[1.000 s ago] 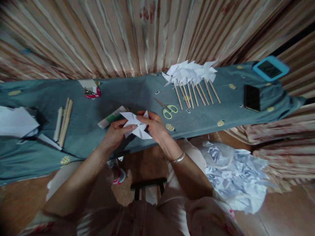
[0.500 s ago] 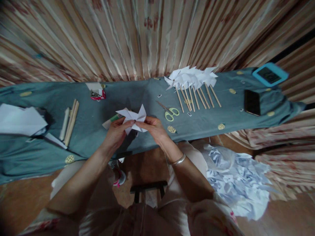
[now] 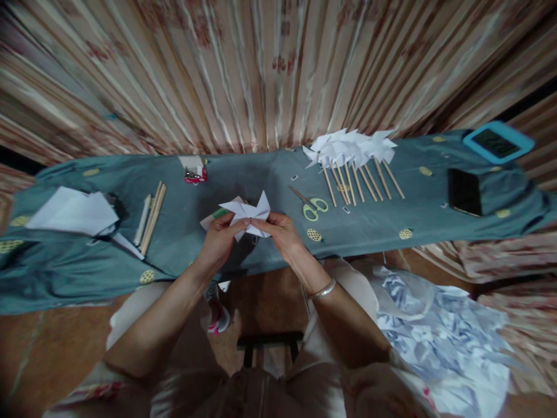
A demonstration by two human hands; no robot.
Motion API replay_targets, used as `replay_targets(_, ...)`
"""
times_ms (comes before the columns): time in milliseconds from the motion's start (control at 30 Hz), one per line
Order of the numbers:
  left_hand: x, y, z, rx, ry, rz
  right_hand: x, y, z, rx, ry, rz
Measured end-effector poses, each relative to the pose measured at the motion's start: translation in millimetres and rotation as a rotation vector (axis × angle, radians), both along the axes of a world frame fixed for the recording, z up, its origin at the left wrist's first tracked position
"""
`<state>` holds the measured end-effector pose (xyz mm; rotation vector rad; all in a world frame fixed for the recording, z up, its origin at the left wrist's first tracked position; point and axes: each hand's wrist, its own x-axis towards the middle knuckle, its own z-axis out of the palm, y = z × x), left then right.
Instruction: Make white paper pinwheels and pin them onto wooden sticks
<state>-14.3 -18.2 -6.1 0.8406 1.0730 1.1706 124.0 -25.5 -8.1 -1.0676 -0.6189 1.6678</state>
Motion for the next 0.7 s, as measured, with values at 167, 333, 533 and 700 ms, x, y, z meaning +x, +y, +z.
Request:
replay_targets(167, -4.3, -5.2, 2.6, 0.031, 0.013, 0.009, -5.4, -2.2, -0.2, -0.001, 0.041, 0.01)
replay_targets(333, -8.0, -6.6, 2.7, 0.055, 0.014, 0.018, -10.4, -1.9, 3.1, -0.02, 0.06, 0.022)
replay_targets(533, -11.9, -8.9, 2.6, 0.053, 0.02, 0.015, -14.9, -1.9, 5.8, 0.01, 0.059, 0.047)
replay_targets(700, -16.3, -9.4, 2.8, 0.1, 0.045, 0.015, -17.7, 2.4, 3.5, 0.029, 0.048, 0.049)
